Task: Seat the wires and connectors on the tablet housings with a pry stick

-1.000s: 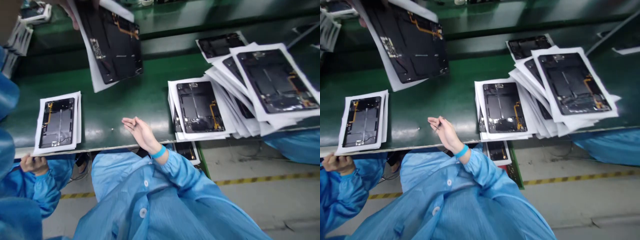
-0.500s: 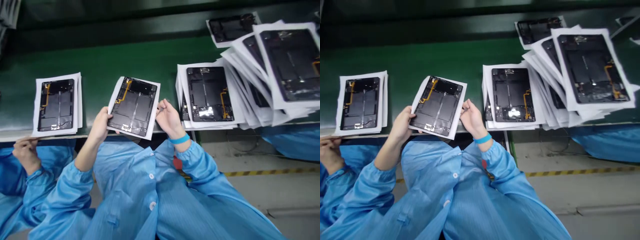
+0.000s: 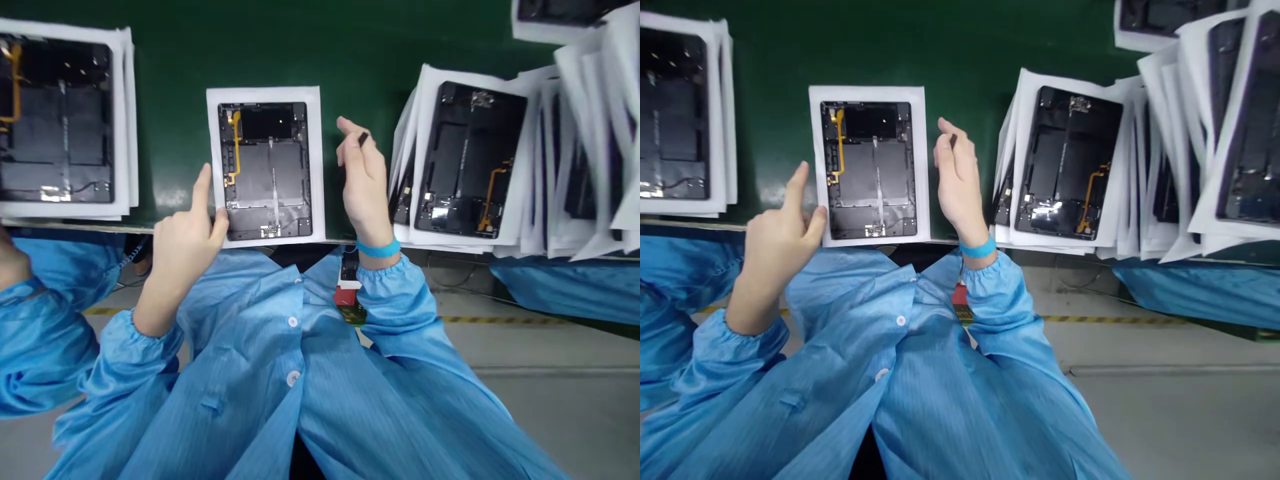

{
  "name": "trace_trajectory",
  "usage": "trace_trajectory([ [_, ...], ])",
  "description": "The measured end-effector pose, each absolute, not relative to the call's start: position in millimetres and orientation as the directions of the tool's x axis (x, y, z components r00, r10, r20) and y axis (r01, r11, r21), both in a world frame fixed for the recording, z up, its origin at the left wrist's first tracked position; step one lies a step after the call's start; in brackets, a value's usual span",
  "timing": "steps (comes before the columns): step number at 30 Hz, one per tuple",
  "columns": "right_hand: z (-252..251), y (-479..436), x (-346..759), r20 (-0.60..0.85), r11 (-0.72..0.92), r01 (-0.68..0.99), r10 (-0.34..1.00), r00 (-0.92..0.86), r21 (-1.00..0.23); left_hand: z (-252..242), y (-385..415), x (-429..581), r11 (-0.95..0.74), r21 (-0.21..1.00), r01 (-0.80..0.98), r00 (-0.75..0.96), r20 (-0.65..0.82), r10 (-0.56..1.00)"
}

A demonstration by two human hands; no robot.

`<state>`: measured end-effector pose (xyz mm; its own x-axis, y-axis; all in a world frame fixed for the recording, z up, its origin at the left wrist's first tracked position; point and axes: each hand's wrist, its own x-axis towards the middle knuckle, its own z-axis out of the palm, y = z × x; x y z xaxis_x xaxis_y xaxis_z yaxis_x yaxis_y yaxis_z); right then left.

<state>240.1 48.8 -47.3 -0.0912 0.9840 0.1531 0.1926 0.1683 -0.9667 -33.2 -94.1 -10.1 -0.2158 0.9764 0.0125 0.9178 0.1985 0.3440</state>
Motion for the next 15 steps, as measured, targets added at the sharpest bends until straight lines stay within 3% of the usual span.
trace_trajectory([
  [3,-39.8,23.1,247.3,0.271,0.304,0.313,0.951,-0.147,-0.900,-21.2,-97.9,-22.3,-0.100,0.228,0.968,0.040,0.254,0.966],
  [5,-37.7,5.1,250.1,0.221,0.283,0.287,0.948,-0.231,-0.915,-30.4,-98.3,-11.6,-0.370,0.196,0.908,0.283,0.362,0.888],
  [7,-38.8,-7.4,251.5,0.169,0.259,0.261,0.932,-0.320,-0.930,-39.5,-97.2,-2.1,-0.527,0.148,0.837,0.423,0.437,0.794],
  [11,-45.3,-15.7,252.9,0.178,0.287,0.258,0.910,-0.375,-0.922,-51.6,-94.9,4.2,-0.597,0.072,0.799,0.489,0.500,0.715],
  [15,-51.5,-15.9,254.1,0.239,0.352,0.271,0.896,-0.375,-0.896,-55.5,-94.2,0.4,-0.606,0.054,0.794,0.516,0.467,0.718],
])
